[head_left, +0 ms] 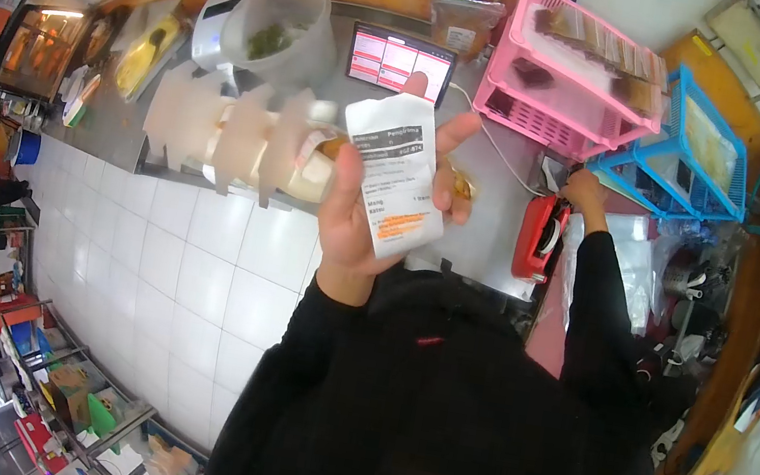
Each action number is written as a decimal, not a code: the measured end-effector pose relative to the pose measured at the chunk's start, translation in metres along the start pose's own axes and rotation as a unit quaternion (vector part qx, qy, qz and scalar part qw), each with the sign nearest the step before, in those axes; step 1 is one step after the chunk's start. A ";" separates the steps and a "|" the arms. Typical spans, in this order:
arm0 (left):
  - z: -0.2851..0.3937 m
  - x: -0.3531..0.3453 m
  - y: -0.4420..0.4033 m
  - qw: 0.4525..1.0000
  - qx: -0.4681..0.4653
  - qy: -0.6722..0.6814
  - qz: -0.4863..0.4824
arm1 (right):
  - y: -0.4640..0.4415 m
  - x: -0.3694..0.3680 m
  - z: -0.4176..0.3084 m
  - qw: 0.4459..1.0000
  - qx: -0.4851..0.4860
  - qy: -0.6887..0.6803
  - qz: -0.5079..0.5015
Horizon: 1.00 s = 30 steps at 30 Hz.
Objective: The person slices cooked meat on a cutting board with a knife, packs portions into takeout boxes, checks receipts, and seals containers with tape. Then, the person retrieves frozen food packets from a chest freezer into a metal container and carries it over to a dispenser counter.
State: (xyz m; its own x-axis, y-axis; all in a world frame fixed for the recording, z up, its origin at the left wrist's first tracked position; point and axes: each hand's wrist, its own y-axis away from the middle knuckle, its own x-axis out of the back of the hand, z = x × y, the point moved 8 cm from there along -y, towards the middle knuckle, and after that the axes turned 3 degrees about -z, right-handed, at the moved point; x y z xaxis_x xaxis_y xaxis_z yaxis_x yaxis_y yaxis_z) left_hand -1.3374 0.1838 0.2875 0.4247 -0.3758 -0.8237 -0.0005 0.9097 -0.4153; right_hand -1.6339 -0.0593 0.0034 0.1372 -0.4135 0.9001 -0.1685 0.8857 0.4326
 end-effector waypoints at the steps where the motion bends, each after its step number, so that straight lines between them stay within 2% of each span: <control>1: 0.001 0.000 0.001 1.000 0.008 -0.010 -0.006 | 0.002 -0.006 0.002 0.999 0.037 -0.026 -0.007; 2: 0.001 0.000 0.000 1.000 0.010 -0.009 -0.005 | 0.003 -0.012 0.008 0.994 0.058 -0.086 0.023; 5: -0.001 -0.002 0.000 1.000 0.018 -0.005 -0.003 | 0.024 -0.014 0.026 0.956 -0.025 -0.214 0.198; 6: -0.002 -0.003 -0.001 1.000 0.021 -0.007 -0.002 | 0.044 0.004 0.024 0.905 0.003 -0.288 0.315; 8: -0.004 -0.004 -0.003 1.000 0.026 -0.007 -0.001 | 0.091 0.037 0.023 0.741 0.058 -0.415 0.524; 11: -0.008 -0.005 -0.005 0.999 0.034 -0.003 0.000 | 0.133 0.062 0.045 0.525 -0.034 -0.593 0.609; 12: -0.010 -0.006 -0.006 0.999 0.037 0.000 -0.001 | 0.133 0.067 0.048 0.426 -0.035 -0.738 0.523; 13: -0.012 -0.007 -0.006 0.999 0.042 0.003 -0.004 | 0.134 0.073 0.034 0.308 -0.024 -0.876 0.371; 14: -0.014 -0.009 -0.007 0.999 0.043 0.007 -0.011 | 0.144 0.085 0.008 0.209 -0.020 -0.952 0.222; 15: -0.017 -0.010 -0.008 0.999 0.044 0.012 -0.019 | 0.164 0.105 -0.021 0.156 0.001 -0.981 0.116; 16: -0.019 -0.011 -0.009 0.999 0.043 0.017 -0.027 | 0.187 0.125 -0.047 0.137 0.034 -0.989 0.039; 17: -0.020 -0.011 -0.009 0.999 0.046 0.007 -0.027 | 0.209 0.144 -0.067 0.159 0.087 -0.983 -0.008; 18: -0.020 -0.012 -0.009 0.998 0.048 -0.002 -0.027 | 0.228 0.168 -0.086 0.288 0.238 -0.928 -0.017; 19: -0.021 -0.011 -0.010 0.998 0.051 -0.012 -0.027 | 0.255 0.189 -0.103 0.389 0.383 -0.838 0.013; 21: -0.022 -0.009 -0.010 0.998 0.044 -0.024 -0.023 | 0.290 0.188 -0.114 0.522 0.364 -0.769 0.067; 23: -0.025 -0.009 -0.009 0.998 0.041 -0.039 -0.018 | 0.325 0.223 -0.144 0.623 0.456 -0.618 0.147; 26: -0.027 -0.011 -0.008 0.997 0.043 -0.057 -0.009 | 0.342 0.242 -0.166 0.703 0.469 -0.477 0.242; 30: -0.028 -0.013 -0.006 0.998 0.042 -0.045 -0.002 | 0.342 0.236 -0.173 0.738 0.439 -0.432 0.277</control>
State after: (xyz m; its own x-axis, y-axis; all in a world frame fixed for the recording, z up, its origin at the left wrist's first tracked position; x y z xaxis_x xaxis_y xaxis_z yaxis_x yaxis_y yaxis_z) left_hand -1.3682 0.1785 0.2902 0.5042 -0.3656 -0.7823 0.0752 0.9211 -0.3820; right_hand -1.4906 0.1830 0.3546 -0.7994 -0.3552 0.4846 -0.5842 0.6480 -0.4888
